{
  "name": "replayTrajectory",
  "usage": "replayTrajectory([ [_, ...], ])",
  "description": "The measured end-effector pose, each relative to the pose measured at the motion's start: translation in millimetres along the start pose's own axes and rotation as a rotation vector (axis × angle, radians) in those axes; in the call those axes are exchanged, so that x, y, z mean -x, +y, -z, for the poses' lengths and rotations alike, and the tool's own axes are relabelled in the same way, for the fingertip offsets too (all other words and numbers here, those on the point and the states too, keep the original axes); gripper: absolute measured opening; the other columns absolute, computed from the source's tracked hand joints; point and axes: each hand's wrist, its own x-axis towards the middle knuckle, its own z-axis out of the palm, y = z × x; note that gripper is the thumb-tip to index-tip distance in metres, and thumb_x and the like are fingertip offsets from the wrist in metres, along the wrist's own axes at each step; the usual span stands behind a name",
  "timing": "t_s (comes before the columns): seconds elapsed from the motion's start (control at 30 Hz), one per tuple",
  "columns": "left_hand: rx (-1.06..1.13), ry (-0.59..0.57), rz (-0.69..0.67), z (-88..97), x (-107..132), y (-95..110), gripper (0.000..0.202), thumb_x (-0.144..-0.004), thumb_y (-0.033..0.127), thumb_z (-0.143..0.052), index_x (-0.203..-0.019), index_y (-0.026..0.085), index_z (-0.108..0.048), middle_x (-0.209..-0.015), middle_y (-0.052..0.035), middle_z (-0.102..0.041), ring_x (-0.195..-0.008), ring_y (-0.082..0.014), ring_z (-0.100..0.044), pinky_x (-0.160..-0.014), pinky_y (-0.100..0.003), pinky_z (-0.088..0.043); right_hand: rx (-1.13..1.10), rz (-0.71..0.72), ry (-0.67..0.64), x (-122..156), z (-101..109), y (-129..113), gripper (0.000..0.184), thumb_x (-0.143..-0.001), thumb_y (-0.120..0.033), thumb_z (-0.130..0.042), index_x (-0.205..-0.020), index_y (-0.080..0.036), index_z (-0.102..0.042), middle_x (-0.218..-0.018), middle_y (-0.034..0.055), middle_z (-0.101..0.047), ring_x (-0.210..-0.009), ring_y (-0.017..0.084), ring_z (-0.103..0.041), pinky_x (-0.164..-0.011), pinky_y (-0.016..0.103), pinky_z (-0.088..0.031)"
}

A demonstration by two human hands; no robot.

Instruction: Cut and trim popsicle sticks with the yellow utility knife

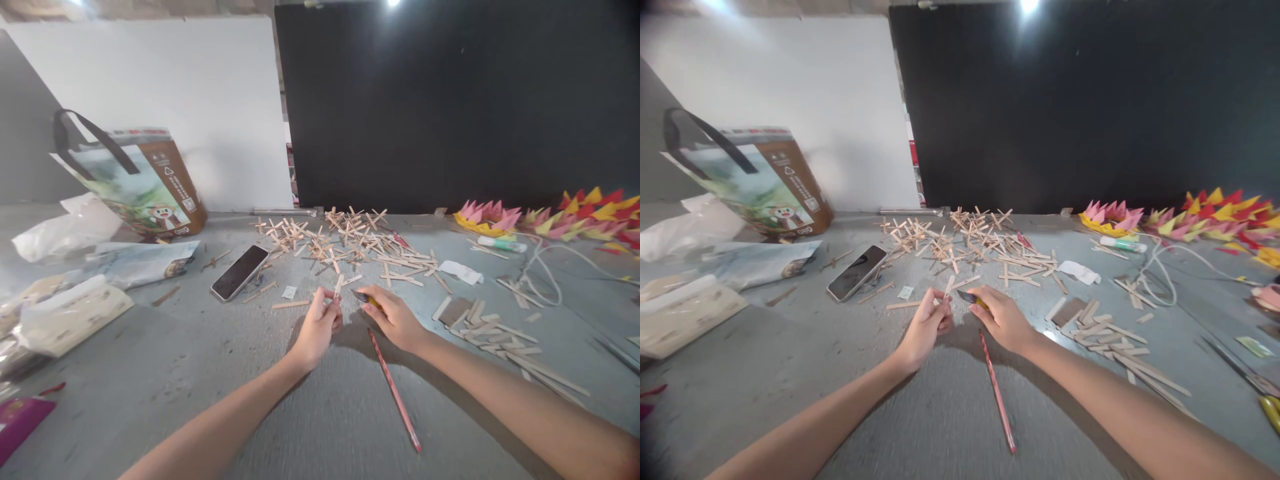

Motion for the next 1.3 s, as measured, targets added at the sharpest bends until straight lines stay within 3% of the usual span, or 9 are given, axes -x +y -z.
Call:
replayTrajectory([
  [0.2, -0.048, -0.007, -0.023, 0.6, -1.0, -2.1, 0.043, -0.093, 0.059, -0.064, -0.090, 0.020, -0.046, -0.064, 0.0100, -0.036, -0.054, -0.0060, -0.032, -0.054, -0.020, -0.027, -0.026, 0.039, 0.041, -0.3, -2.2, 2.5, 0.037, -0.108, -0.044, -0.045, -0.138, -0.032, -0.062, -0.110, 0.0090, -0.070, -0.098, 0.025, -0.067, -0.091, 0.039, -0.053],
  [0.33, -0.041, 0.033, -0.067, 0.8, -1.3, -4.0, 0.040, -0.094, 0.057, -0.063, -0.102, 0.022, -0.045, -0.064, 0.0104, -0.038, -0.054, -0.0074, -0.034, -0.055, -0.021, -0.029, 0.009, 0.018, 0.095, 2.7, -0.1, 2.0, 0.035, -0.108, -0.044, -0.044, -0.130, -0.028, -0.064, -0.111, 0.0104, -0.072, -0.097, 0.026, -0.070, -0.091, 0.041, -0.055],
  [0.43, -0.049, 0.032, -0.072, 1.1, -1.3, -5.9, 0.038, -0.094, 0.054, -0.063, -0.104, 0.024, -0.042, -0.062, 0.0113, -0.038, -0.054, -0.0086, -0.036, -0.056, -0.021, -0.032, -0.076, -0.050, 0.077, 4.2, 0.5, -13.7, 0.031, -0.106, -0.049, -0.046, -0.115, -0.026, -0.065, -0.088, 0.0076, -0.072, -0.079, 0.024, -0.071, -0.080, 0.038, -0.057],
  [0.5, -0.062, 0.036, -0.079, 1.0, -0.4, -6.2, 0.038, -0.094, 0.054, -0.063, -0.103, 0.024, -0.041, -0.062, 0.0113, -0.040, -0.054, -0.0089, -0.038, -0.057, -0.022, -0.033, -0.258, -0.157, 0.030, 5.5, -2.9, -29.1, 0.034, -0.108, -0.051, -0.040, -0.105, -0.026, -0.062, -0.067, 0.0011, -0.066, -0.061, 0.020, -0.067, -0.068, 0.032, -0.057],
  [0.57, -0.098, 0.047, -0.087, 0.3, 1.1, -5.3, 0.037, -0.095, 0.054, -0.061, -0.102, 0.024, -0.040, -0.063, 0.0102, -0.044, -0.055, -0.0093, -0.041, -0.058, -0.023, -0.034, -0.480, -0.314, -0.060, 7.2, -9.6, -42.2, 0.039, -0.107, -0.058, -0.038, -0.101, -0.025, -0.058, -0.062, -0.0024, -0.063, -0.046, 0.017, -0.064, -0.047, 0.027, -0.051],
  [0.63, -0.146, 0.046, -0.092, -0.8, 3.2, -3.4, 0.036, -0.097, 0.054, -0.059, -0.099, 0.023, -0.041, -0.066, 0.0084, -0.049, -0.057, -0.0099, -0.044, -0.059, -0.024, -0.036, -0.599, -0.427, -0.111, 9.2, -17.6, -49.2, 0.041, -0.105, -0.062, -0.042, -0.098, -0.024, -0.057, -0.060, -0.0032, -0.063, -0.043, 0.017, -0.064, -0.040, 0.025, -0.047],
  [0.8, -0.196, 0.018, -0.112, -3.1, 7.0, 0.3, 0.030, -0.101, 0.050, -0.054, -0.099, 0.023, -0.041, -0.065, 0.0081, -0.049, -0.060, -0.0113, -0.047, -0.061, -0.025, -0.038, -0.736, -0.552, -0.180, 12.6, -28.4, -47.1, 0.042, -0.100, -0.065, -0.049, -0.092, -0.024, -0.054, -0.059, -0.0039, -0.064, -0.043, 0.019, -0.066, -0.036, 0.026, -0.049],
  [1.3, -0.231, 0.001, -0.149, -4.2, 8.6, 0.2, 0.027, -0.103, 0.047, -0.051, -0.098, 0.023, -0.040, -0.067, 0.0078, -0.048, -0.063, -0.0123, -0.050, -0.064, -0.027, -0.042, -0.776, -0.582, -0.189, 14.9, -32.1, -42.0, 0.047, -0.097, -0.069, -0.051, -0.094, -0.023, -0.053, -0.058, -0.0038, -0.065, -0.042, 0.020, -0.067, -0.035, 0.026, -0.050],
])
